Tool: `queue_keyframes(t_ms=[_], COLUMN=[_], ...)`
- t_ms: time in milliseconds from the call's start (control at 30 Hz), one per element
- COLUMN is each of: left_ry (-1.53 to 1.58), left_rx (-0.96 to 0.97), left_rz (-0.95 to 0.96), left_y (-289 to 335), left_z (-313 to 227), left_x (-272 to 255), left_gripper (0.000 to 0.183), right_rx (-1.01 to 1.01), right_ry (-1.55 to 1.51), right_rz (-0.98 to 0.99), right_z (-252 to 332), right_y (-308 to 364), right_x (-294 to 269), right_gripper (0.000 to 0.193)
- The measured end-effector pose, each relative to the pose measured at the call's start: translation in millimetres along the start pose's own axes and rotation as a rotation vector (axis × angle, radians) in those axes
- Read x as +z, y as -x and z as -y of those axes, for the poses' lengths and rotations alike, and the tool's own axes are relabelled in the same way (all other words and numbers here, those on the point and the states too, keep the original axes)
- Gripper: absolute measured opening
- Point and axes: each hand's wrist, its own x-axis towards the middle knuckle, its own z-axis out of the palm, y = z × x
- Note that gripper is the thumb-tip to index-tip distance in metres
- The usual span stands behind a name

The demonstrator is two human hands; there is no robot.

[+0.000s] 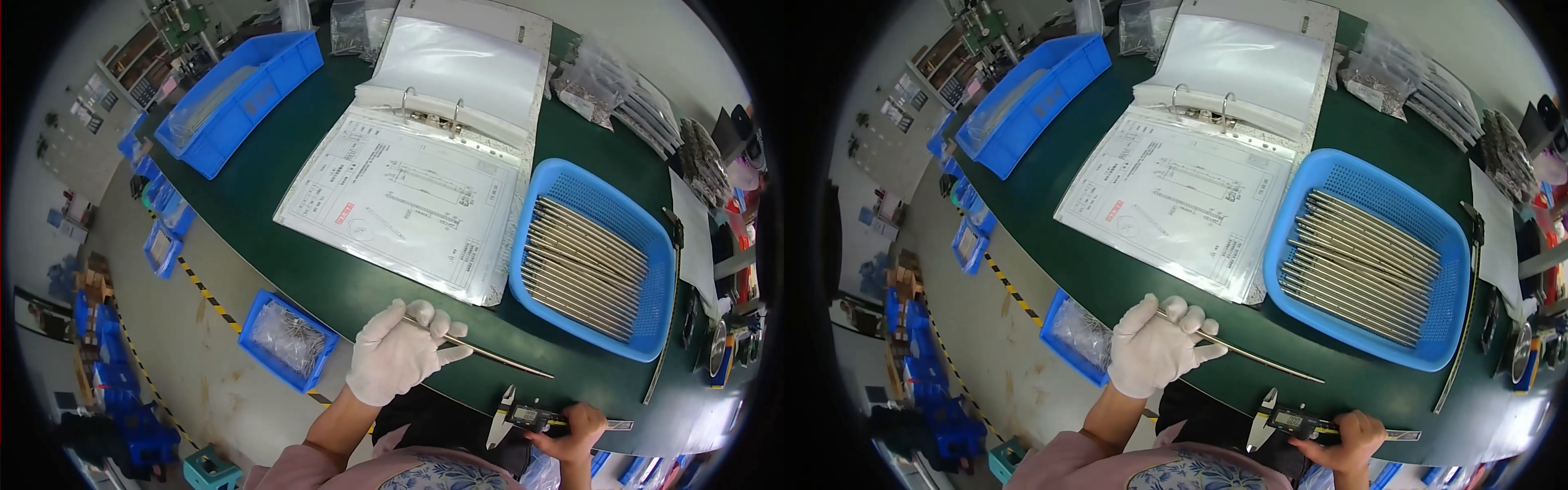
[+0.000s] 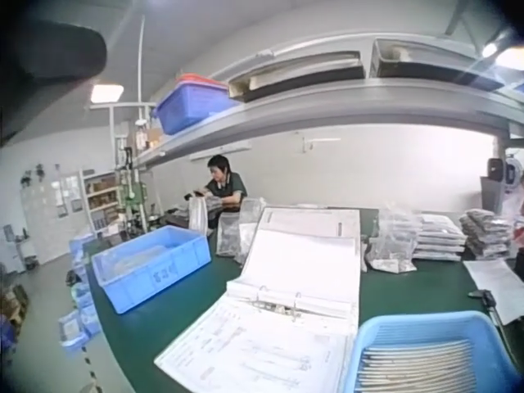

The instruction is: Checking the dimensions of metal rods using a digital caliper and a digital micrometer against technical specifications in a binder.

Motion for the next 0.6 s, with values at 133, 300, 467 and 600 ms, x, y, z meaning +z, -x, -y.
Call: queue_keyframes(t_ms=[133,300,467,600], left_ry=[0.031,0.054,0.075,0.04], left_rx=[0.003,-0.007,-0.003,-0.004], left_rz=[0.035,-0.006,0.038,-0.006], left_y=[-0.5,-0.4,-0.8,1.6], left_z=[-0.8,0.5,0.2,0.6], left_x=[0.0,-2.4,-2.2,-0.8], left_gripper=[0.041,0.044,0.042,0.034], right_rx=[0.003,0.01,0.028,0.029], right_ry=[0.027,0.03,0.035,0.045], right_rz=[0.022,0.018,0.04,0.046], right_z=[1.3,2.1,3.0,4.1], right_y=[-0.4,0.0,-1.1,-2.2], right_x=[0.9,1.4,0.0,-0.3], right_gripper=[0.064,0.064,0.065,0.065])
